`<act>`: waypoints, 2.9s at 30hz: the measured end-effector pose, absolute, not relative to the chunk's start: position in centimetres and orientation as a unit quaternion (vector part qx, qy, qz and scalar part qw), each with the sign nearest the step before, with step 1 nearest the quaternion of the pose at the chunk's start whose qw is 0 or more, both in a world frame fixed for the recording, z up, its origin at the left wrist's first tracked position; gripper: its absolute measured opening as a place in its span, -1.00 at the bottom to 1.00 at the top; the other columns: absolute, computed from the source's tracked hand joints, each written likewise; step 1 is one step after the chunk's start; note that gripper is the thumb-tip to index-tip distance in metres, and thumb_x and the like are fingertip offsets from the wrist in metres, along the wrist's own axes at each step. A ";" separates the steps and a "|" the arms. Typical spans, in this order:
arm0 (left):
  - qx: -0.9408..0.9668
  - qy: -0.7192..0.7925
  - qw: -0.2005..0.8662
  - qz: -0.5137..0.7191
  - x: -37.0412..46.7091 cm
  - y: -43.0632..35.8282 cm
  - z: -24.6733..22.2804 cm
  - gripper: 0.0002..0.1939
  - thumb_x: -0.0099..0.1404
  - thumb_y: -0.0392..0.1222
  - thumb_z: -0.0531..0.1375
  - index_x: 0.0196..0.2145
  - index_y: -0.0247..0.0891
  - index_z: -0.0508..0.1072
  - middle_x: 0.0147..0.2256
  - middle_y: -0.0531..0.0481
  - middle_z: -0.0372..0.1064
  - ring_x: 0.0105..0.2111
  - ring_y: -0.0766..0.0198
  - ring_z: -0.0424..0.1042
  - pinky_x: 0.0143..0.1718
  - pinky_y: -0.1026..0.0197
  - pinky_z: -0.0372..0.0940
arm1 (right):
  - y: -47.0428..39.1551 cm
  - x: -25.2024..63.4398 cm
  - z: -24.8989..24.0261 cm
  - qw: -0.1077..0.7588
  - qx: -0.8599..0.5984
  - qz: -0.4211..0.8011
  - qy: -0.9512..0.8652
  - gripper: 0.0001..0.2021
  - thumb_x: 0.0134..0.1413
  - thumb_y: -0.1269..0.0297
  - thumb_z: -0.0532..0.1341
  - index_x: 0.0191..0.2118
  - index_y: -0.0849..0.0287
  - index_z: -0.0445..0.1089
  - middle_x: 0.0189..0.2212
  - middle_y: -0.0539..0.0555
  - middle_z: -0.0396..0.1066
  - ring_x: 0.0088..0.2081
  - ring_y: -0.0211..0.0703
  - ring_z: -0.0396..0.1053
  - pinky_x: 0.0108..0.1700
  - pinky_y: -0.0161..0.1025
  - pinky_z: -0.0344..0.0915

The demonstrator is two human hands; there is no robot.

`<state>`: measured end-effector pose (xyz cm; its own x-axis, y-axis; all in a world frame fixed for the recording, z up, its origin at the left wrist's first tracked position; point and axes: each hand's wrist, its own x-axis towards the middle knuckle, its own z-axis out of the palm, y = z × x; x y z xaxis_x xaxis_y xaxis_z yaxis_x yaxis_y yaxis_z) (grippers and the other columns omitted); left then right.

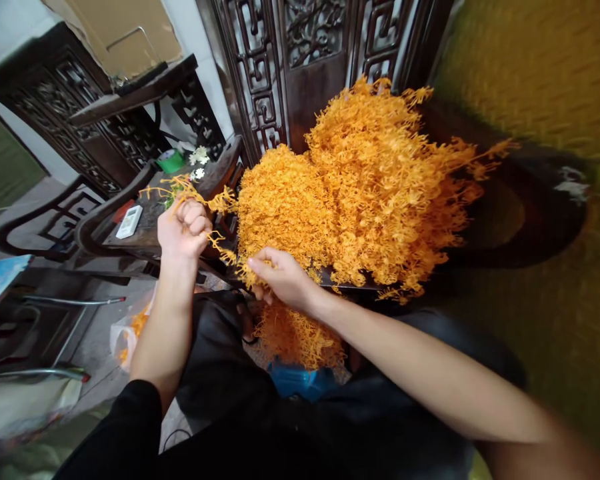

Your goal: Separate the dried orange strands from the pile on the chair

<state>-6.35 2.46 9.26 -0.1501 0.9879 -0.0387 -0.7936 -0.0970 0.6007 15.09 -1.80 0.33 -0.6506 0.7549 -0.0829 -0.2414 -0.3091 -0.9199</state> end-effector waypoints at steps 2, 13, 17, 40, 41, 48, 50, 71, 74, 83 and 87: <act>0.200 0.250 0.630 0.708 -6.0 2.2 9.1 -0.56 0.60 -0.21 -0.12 -0.51 -0.20 0.02 -0.65 0.20 -0.19 -0.73 0.47 -0.12 -0.75 0.38 -0.21 | -0.2 15.3 -0.1 0.346 -0.287 0.778 -0.438 -0.61 0.15 -0.05 0.36 -0.27 0.13 0.25 -0.65 -0.06 0.39 -0.70 -0.34 0.25 -0.68 -0.41 0.13; 0.210 0.279 0.574 0.741 -6.0 2.9 9.7 -0.55 0.60 -0.11 -0.07 -0.48 -0.24 0.23 -0.68 0.21 -0.16 -0.73 0.46 -0.16 -0.74 0.40 -0.21 | 2.3 14.8 1.1 0.313 -0.269 0.837 -0.359 -0.68 0.02 0.40 0.43 -0.04 0.22 0.56 -0.35 0.15 0.57 -0.32 -0.13 0.61 -0.26 -0.24 0.60; 0.200 0.244 0.567 0.761 -7.5 3.1 9.6 -0.55 0.60 -0.11 -0.07 -0.47 -0.24 0.27 -0.70 0.21 -0.14 -0.74 0.46 -0.16 -0.75 0.40 -0.20 | 3.2 13.9 0.8 0.335 -0.299 0.811 -0.375 -0.89 -0.01 0.47 0.36 -0.30 0.23 0.60 -0.18 0.15 0.60 -0.29 -0.21 0.57 -0.27 -0.29 0.57; 0.158 0.150 0.466 0.858 -13.1 1.3 11.2 -0.52 0.60 -0.06 -0.07 -0.49 -0.23 0.26 -0.70 0.23 -0.22 -0.77 0.50 -0.17 -0.76 0.40 -0.24 | 2.5 8.1 -2.6 0.282 -0.417 0.654 -0.565 -0.84 -0.28 0.23 0.24 -0.56 0.11 0.22 -0.68 -0.06 0.29 -0.67 -0.30 0.19 -0.65 -0.35 0.11; 0.158 0.153 0.473 0.853 -13.4 1.1 11.0 -0.52 0.60 -0.06 -0.08 -0.49 -0.23 0.27 -0.71 0.23 -0.23 -0.77 0.50 -0.17 -0.76 0.40 -0.24 | 4.1 8.8 -2.7 0.290 -0.432 0.628 -0.579 -0.85 -0.27 0.23 0.23 -0.55 0.11 0.23 -0.68 -0.05 0.29 -0.66 -0.28 0.20 -0.63 -0.33 0.14; 0.119 0.179 0.553 0.805 -12.1 0.8 9.6 -0.56 0.58 -0.03 -0.02 -0.44 -0.23 0.33 -0.72 0.23 -0.21 -0.76 0.48 -0.17 -0.77 0.38 -0.22 | 18.9 6.8 1.3 0.360 -0.467 0.279 -0.758 -0.97 -0.03 0.41 0.16 -0.42 0.15 0.31 -0.35 0.13 0.37 -0.22 -0.05 0.32 -0.06 -0.10 0.31; 0.116 0.183 0.559 0.800 -12.3 0.9 9.4 -0.56 0.58 -0.02 -0.01 -0.44 -0.24 0.32 -0.72 0.23 -0.21 -0.76 0.48 -0.16 -0.76 0.39 -0.22 | 20.9 4.8 1.1 0.265 -0.435 0.115 -0.853 -0.85 0.08 0.43 0.08 -0.28 0.25 0.39 -0.18 0.29 0.39 -0.11 0.06 0.31 0.04 -0.02 0.27; 0.125 0.191 0.586 0.778 -12.1 1.6 8.4 -0.63 0.55 -0.02 0.06 -0.40 -0.23 0.32 -0.70 0.25 -0.21 -0.78 0.49 -0.13 -0.77 0.39 -0.23 | 20.5 4.7 -2.3 0.046 -0.232 0.046 -0.971 -0.72 0.28 0.32 0.11 -0.18 0.30 0.56 -0.12 0.33 0.52 -0.01 0.10 0.36 0.17 0.03 0.19; 0.127 0.194 0.607 0.760 -12.0 1.4 8.4 -0.65 0.54 -0.01 0.07 -0.39 -0.23 0.32 -0.71 0.25 -0.21 -0.78 0.49 -0.11 -0.78 0.41 -0.22 | 19.0 5.5 -1.4 0.088 -0.220 0.056 -0.970 -0.70 0.30 0.33 0.10 -0.10 0.28 0.57 -0.08 0.32 0.54 0.05 0.10 0.36 0.22 0.04 0.19; 0.240 0.209 0.769 0.554 -8.8 1.8 7.6 -0.59 0.54 -0.07 0.01 -0.49 -0.21 0.21 -0.73 0.23 -0.20 -0.82 0.47 -0.08 -0.80 0.42 -0.17 | 8.2 10.8 5.0 0.317 -0.187 0.569 -0.736 -0.26 0.31 -0.34 -0.01 0.47 -0.16 -0.01 0.31 0.16 0.29 0.09 0.03 0.45 0.01 0.02 0.48; 0.322 0.269 0.775 0.473 -6.5 2.3 6.9 -0.55 0.46 0.06 0.12 -0.52 -0.22 0.21 -0.75 0.24 -0.19 -0.83 0.51 -0.14 -0.80 0.43 -0.13 | 5.9 13.1 5.6 0.302 -0.212 0.583 -0.724 -0.18 0.05 -0.09 0.42 0.38 0.00 0.21 0.03 0.15 0.49 -0.20 -0.13 0.47 -0.16 -0.11 0.47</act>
